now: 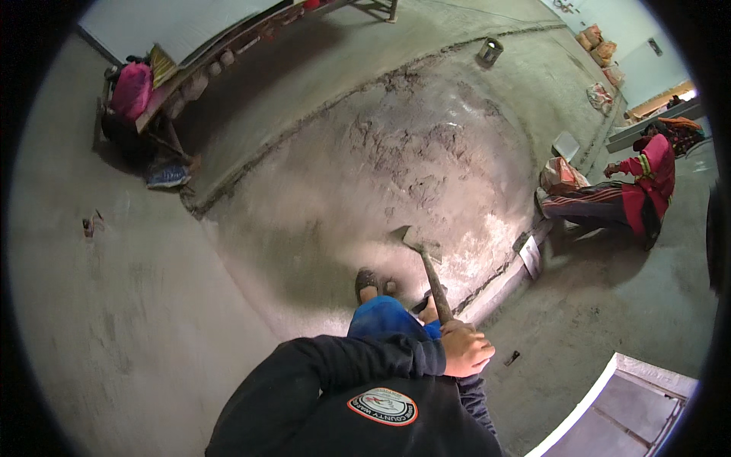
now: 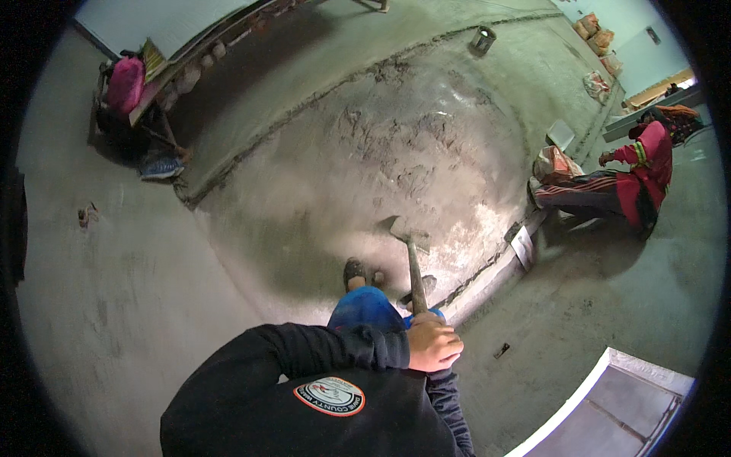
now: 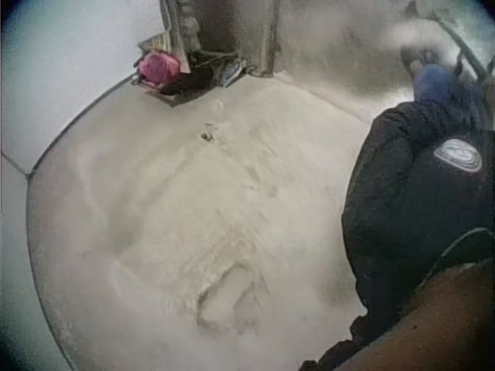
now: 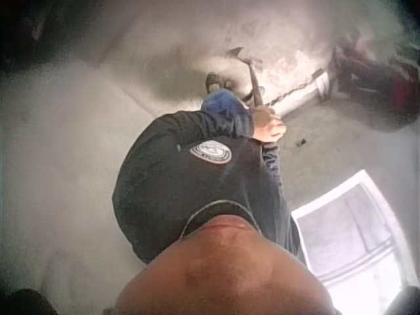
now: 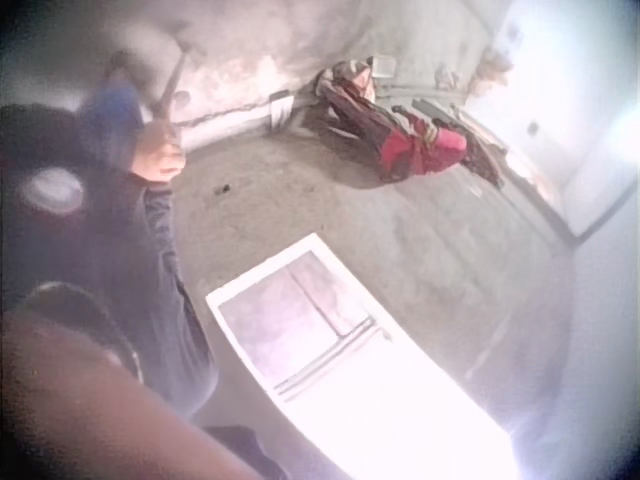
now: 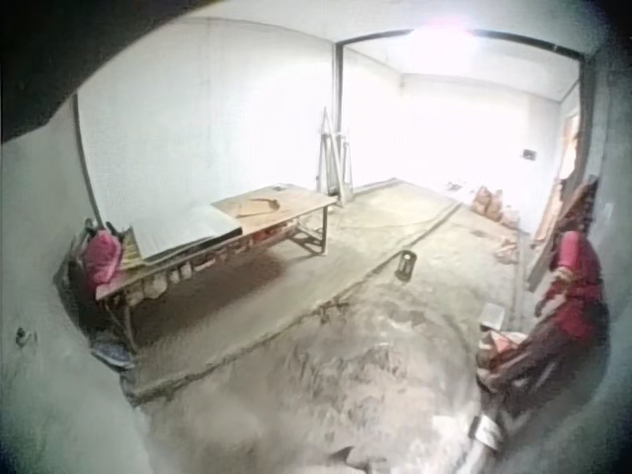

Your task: The person uses a hoe to spread and level wet concrete on the floor. They then use a long metal straightedge to smooth the surface, scraping off excess material. Another person assists by pouring water from a bucket and sweeping nearby.

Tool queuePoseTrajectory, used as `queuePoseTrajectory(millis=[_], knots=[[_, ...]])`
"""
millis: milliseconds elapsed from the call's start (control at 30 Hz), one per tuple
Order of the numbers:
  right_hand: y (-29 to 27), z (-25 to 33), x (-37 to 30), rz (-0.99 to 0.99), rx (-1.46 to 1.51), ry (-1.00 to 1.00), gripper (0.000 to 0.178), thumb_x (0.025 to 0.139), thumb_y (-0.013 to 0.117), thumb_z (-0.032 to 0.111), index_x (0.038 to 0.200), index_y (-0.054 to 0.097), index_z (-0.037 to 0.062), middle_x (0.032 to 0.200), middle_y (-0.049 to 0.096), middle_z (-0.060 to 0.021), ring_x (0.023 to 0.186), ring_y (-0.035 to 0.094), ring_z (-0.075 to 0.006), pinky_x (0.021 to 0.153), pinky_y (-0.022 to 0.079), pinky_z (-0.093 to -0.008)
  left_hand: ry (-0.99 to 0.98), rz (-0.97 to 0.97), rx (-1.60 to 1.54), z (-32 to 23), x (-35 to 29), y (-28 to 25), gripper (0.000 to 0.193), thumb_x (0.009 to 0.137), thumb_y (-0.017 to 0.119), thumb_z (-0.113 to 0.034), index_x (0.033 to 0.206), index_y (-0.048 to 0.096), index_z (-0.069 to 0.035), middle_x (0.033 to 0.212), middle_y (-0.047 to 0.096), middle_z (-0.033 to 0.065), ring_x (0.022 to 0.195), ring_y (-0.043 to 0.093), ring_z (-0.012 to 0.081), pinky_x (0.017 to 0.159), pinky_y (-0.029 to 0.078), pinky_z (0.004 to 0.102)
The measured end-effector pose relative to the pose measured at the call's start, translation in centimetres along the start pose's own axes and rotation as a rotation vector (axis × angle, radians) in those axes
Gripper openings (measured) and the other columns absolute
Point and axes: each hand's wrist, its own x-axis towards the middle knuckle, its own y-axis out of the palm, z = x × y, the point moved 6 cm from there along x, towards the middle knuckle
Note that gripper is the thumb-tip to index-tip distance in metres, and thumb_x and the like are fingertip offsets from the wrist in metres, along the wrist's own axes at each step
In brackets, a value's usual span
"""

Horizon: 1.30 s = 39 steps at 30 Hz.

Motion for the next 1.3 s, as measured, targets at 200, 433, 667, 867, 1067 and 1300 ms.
queuePoseTrajectory(millis=[200,433,667,867,1067,1300], knots=[[-0.8,-0.4,0.0,0.014,0.041,-0.005,0.039,0.065,0.07,0.015,0.097,0.05,0.0021,0.093,0.056,-0.0119,0.087,0.054,-0.0224,0.078,0.043,-0.0332,-0.026,-0.04,0.008,0.1,0.4,0.3,0.016,0.068,0.057,-0.021,0.068,0.049,-0.007,0.064,0.053,0.0073,0.065,0.055,0.0238,0.06,0.043,0.0379],[-3.1,-3.0,-1.3,0.028,0.144,-0.026,0.038,0.066,0.07,0.015,0.095,0.05,0.0021,0.092,0.056,-0.0117,0.086,0.055,-0.0218,0.077,0.043,-0.0331,-0.05,-0.01,0.1,-0.3,2.3,2.7,0.015,0.07,0.057,-0.019,0.067,0.049,-0.008,0.064,0.053,0.0061,0.064,0.055,0.0216,0.057,0.043,0.0374],[-8.8,-7.6,-5.2,-0.018,0.232,-0.02,0.036,0.066,0.07,0.015,0.094,0.05,0.0021,0.091,0.057,-0.0114,0.084,0.055,-0.0213,0.076,0.044,-0.033,-0.047,-0.057,0.178,-3.2,8.1,5.1,0.013,0.07,0.059,-0.019,0.066,0.051,-0.009,0.061,0.052,0.0046,0.061,0.055,0.0212,0.057,0.043,0.0356],[-11.0,-9.3,-8.0,-0.085,0.304,0.001,0.035,0.067,0.07,0.015,0.093,0.05,0.0021,0.09,0.057,-0.0111,0.083,0.055,-0.0208,0.075,0.044,-0.0329,-0.07,-0.009,0.165,-4.3,9.7,9.7,0.013,0.069,0.06,-0.017,0.066,0.051,-0.008,0.063,0.052,0.0055,0.062,0.054,0.0219,0.058,0.043,0.0353],[-12.4,-10.1,-10.2,-0.161,0.317,0.045,0.034,0.067,0.07,0.015,0.092,0.05,0.0021,0.088,0.057,-0.0109,0.081,0.055,-0.0203,0.074,0.045,-0.0328,-0.021,0.028,0.206,-5.1,10.9,11.7,0.013,0.068,0.06,-0.016,0.065,0.051,-0.008,0.062,0.052,0.0057,0.062,0.054,0.0215,0.058,0.043,0.035],[-12.0,-10.5,-9.2,-0.256,0.3,0.083,0.033,0.068,0.069,0.015,0.091,0.05,0.0021,0.087,0.057,-0.0106,0.08,0.056,-0.0198,0.073,0.045,-0.0327,-0.054,0.128,0.101,-4.2,10.1,10.3,0.015,0.066,0.058,-0.017,0.069,0.049,-0.005,0.068,0.052,0.0105,0.072,0.053,0.0267,0.067,0.041,0.0405]])
